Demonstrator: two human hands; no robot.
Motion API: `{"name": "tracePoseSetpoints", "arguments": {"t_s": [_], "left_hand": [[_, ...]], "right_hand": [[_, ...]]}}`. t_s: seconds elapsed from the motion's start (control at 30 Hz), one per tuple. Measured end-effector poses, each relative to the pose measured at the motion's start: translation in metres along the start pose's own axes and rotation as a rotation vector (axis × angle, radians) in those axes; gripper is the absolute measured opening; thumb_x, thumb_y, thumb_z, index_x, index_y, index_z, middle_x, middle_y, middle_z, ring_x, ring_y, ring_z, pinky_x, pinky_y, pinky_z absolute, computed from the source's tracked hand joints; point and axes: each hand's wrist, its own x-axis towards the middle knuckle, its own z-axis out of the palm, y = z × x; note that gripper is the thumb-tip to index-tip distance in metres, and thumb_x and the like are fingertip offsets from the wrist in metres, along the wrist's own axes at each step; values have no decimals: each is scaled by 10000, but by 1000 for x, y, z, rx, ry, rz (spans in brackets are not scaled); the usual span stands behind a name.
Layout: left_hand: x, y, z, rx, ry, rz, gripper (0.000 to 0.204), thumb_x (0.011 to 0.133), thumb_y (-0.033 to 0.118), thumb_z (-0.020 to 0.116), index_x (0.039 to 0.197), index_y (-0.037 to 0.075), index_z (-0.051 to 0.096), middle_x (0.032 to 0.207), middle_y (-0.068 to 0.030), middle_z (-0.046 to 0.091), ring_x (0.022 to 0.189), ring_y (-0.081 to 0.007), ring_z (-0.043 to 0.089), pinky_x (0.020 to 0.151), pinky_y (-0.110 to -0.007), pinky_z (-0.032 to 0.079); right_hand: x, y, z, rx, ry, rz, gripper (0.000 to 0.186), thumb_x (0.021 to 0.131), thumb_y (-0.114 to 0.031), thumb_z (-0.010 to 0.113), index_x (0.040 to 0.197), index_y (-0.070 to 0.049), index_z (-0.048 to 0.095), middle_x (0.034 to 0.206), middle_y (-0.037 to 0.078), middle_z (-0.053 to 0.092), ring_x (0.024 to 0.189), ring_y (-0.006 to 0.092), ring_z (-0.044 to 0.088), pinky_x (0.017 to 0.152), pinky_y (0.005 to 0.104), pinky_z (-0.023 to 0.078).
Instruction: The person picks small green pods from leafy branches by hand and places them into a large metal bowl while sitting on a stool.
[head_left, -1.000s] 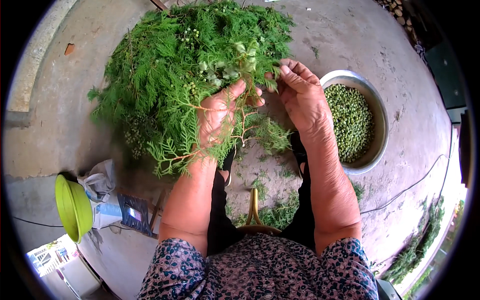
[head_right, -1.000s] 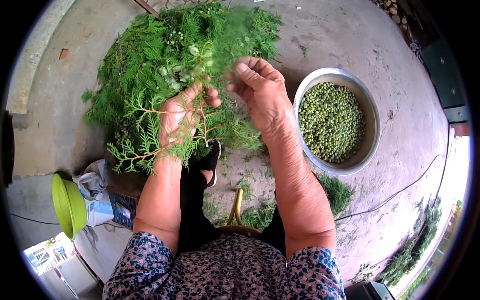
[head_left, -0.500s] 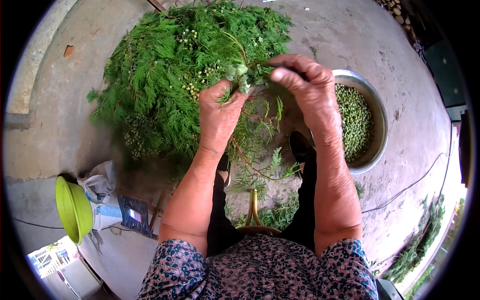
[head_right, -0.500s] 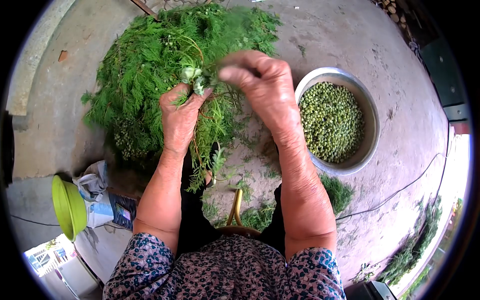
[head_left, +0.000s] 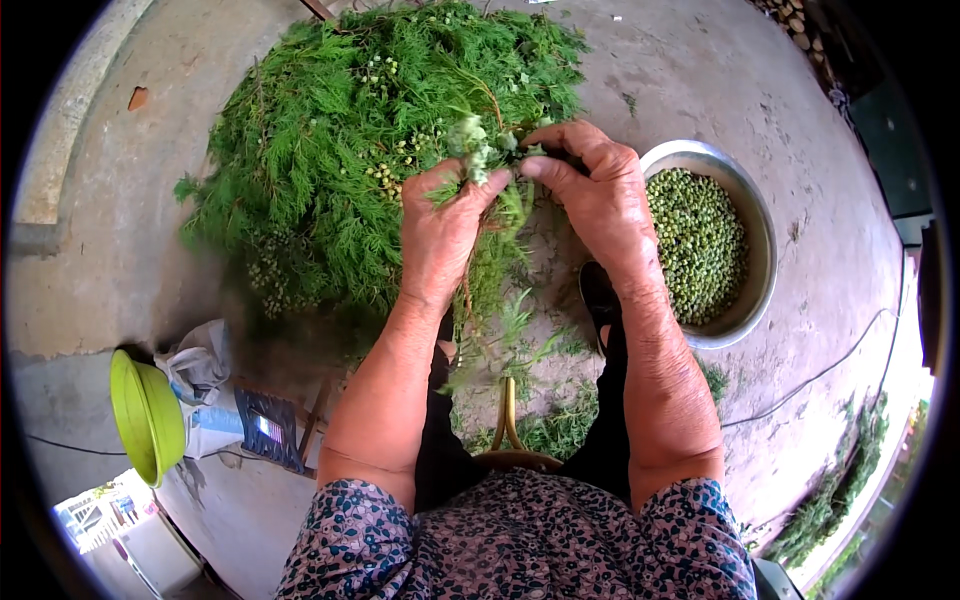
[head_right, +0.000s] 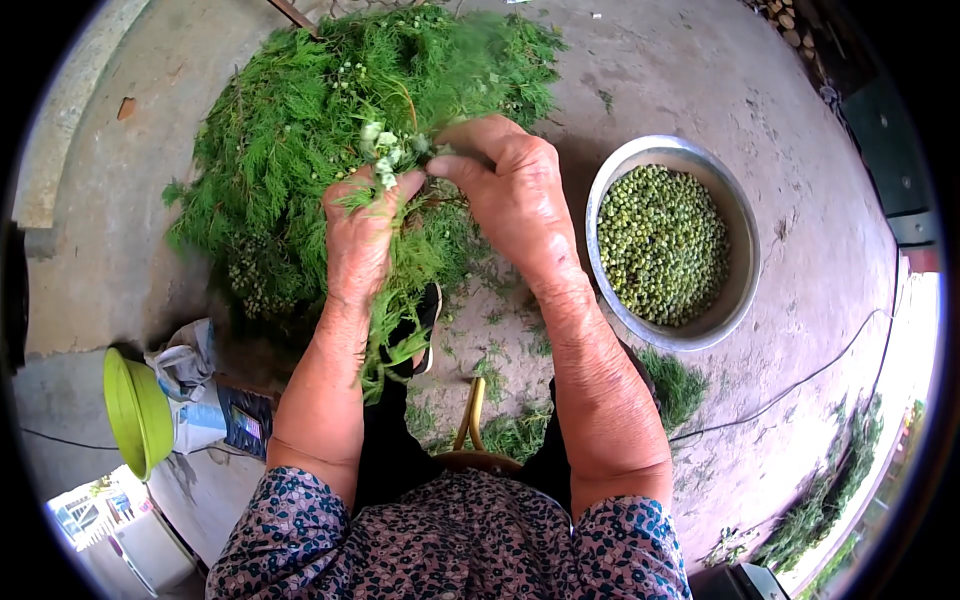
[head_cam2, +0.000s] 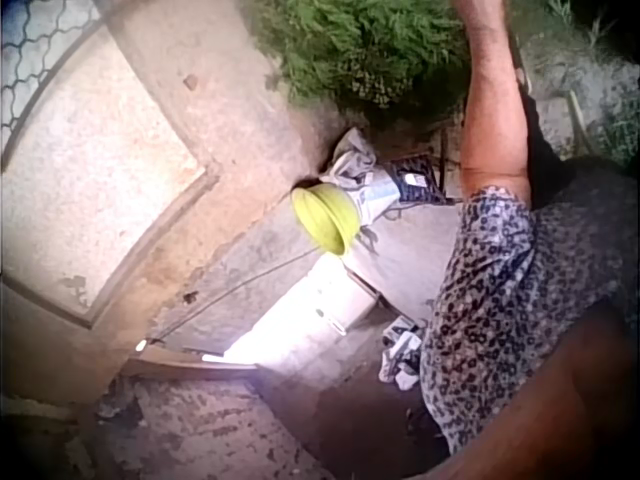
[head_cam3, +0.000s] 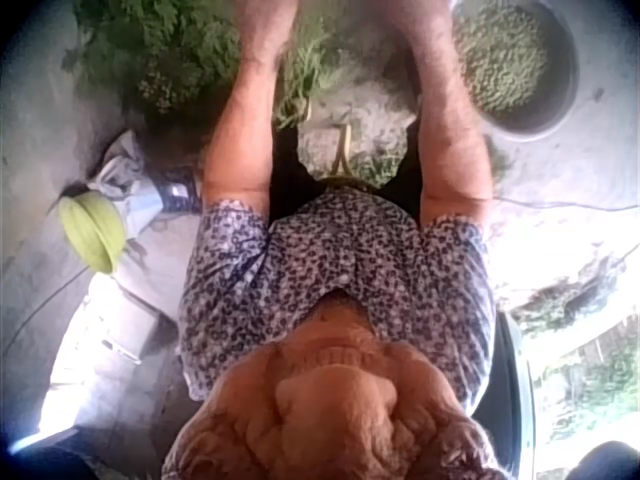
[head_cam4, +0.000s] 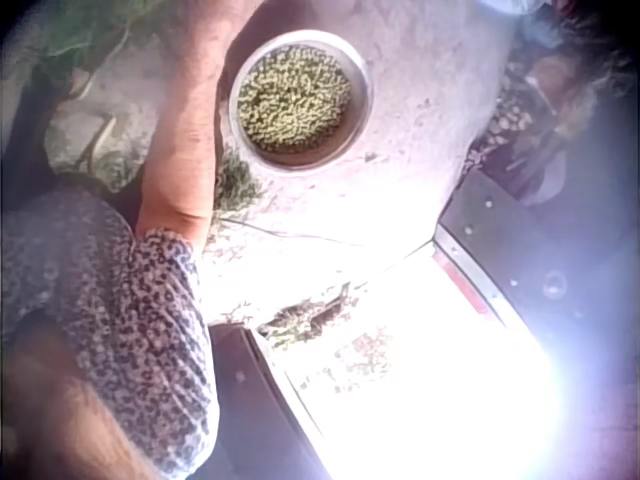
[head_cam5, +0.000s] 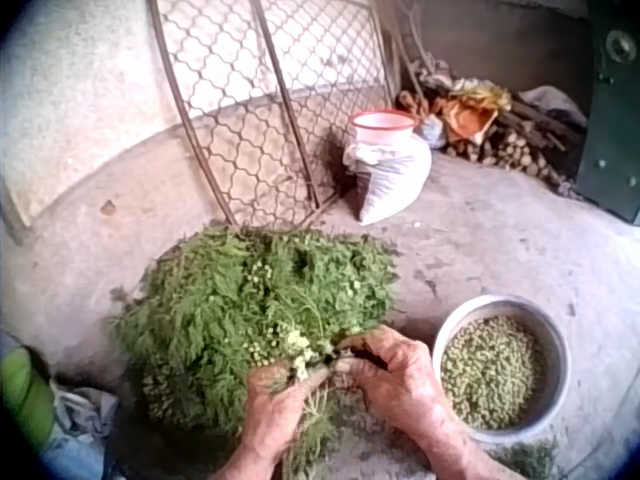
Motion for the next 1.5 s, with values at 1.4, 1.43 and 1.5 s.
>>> {"name": "tracePoseSetpoints", "arguments": {"t_s": [1.4, 1.43, 1.5], "left_hand": [[9, -5, -19, -451, -128, -348, 222, 824, 146, 581, 997, 9, 606, 847, -66, 623, 703, -123, 582, 515, -200, 446], [6, -7, -19, -537, -195, -151, 254, 827, 151, 575, 1027, -6, 586, 858, -58, 612, 708, -124, 568, 553, -196, 467], [7, -4, -20, -557, -49, -230, 256, 872, 151, 502, 1034, -44, 536, 893, -85, 572, 657, -137, 504, 522, -212, 431]], "right_hand": [[4, 14, -6, 1098, 122, 491, 194, 901, -147, 448, 1029, -5, 478, 903, 114, 592, 704, 146, 536, 604, 266, 420], [3, 12, -4, 1139, 132, 509, 204, 904, -147, 436, 1033, 8, 472, 941, 143, 589, 728, 166, 540, 610, 271, 421], [3, 16, -2, 1151, 69, 482, 208, 910, -134, 411, 1042, 18, 462, 1002, 180, 572, 757, 198, 540, 611, 278, 424]]}}
